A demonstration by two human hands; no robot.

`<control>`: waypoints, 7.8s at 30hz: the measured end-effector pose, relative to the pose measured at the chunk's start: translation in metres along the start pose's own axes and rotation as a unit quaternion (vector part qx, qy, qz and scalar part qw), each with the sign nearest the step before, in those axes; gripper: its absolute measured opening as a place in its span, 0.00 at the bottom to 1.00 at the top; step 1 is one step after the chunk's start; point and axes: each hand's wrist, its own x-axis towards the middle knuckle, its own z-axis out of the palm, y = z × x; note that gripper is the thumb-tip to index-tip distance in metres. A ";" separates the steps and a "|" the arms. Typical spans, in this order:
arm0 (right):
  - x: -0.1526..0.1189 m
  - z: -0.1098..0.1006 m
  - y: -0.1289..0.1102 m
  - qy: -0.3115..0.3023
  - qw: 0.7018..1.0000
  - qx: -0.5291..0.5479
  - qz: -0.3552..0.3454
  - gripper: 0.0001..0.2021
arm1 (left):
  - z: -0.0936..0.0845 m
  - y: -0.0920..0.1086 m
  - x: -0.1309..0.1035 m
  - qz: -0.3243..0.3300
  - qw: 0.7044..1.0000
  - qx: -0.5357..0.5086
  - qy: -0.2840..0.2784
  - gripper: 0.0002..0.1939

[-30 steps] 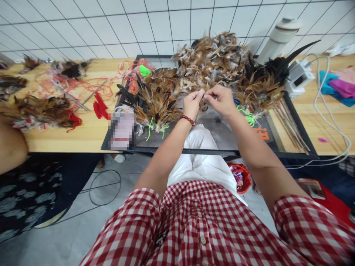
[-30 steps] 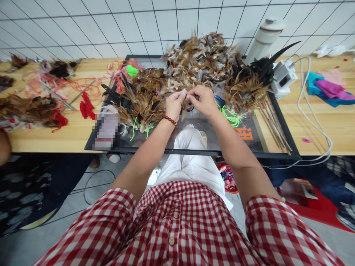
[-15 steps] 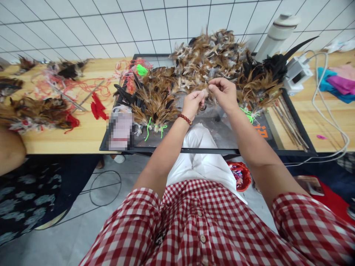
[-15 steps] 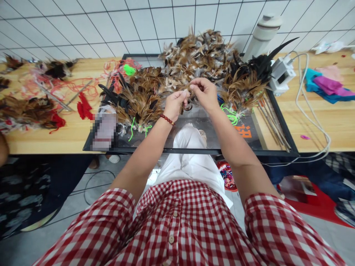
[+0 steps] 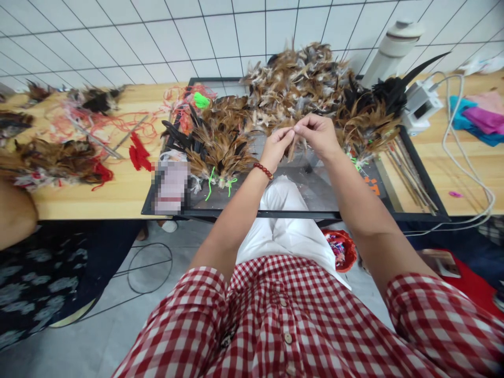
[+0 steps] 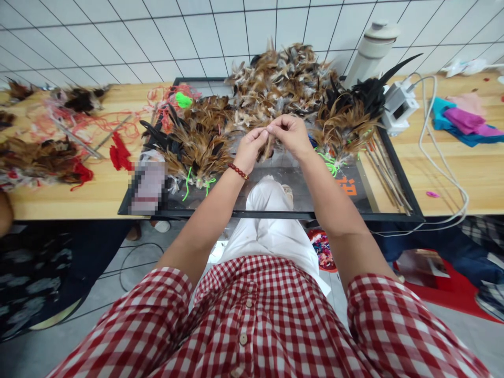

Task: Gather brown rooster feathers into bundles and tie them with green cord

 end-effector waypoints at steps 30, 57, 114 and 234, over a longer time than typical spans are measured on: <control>0.002 -0.009 0.007 -0.030 0.998 -0.008 -0.056 0.26 | -0.010 0.009 -0.001 -0.016 0.999 0.019 -0.043 0.17; 0.006 -0.050 0.025 -0.036 0.894 -0.446 0.029 0.04 | 0.000 0.008 0.000 -0.056 0.994 0.012 0.089 0.20; -0.002 0.011 0.002 -0.001 0.999 0.002 0.040 0.20 | 0.000 0.000 -0.001 -0.010 1.000 0.005 0.002 0.20; -0.001 -0.025 0.010 -0.038 0.898 -0.397 -0.183 0.15 | -0.002 0.007 0.003 -0.013 0.982 -0.027 0.188 0.14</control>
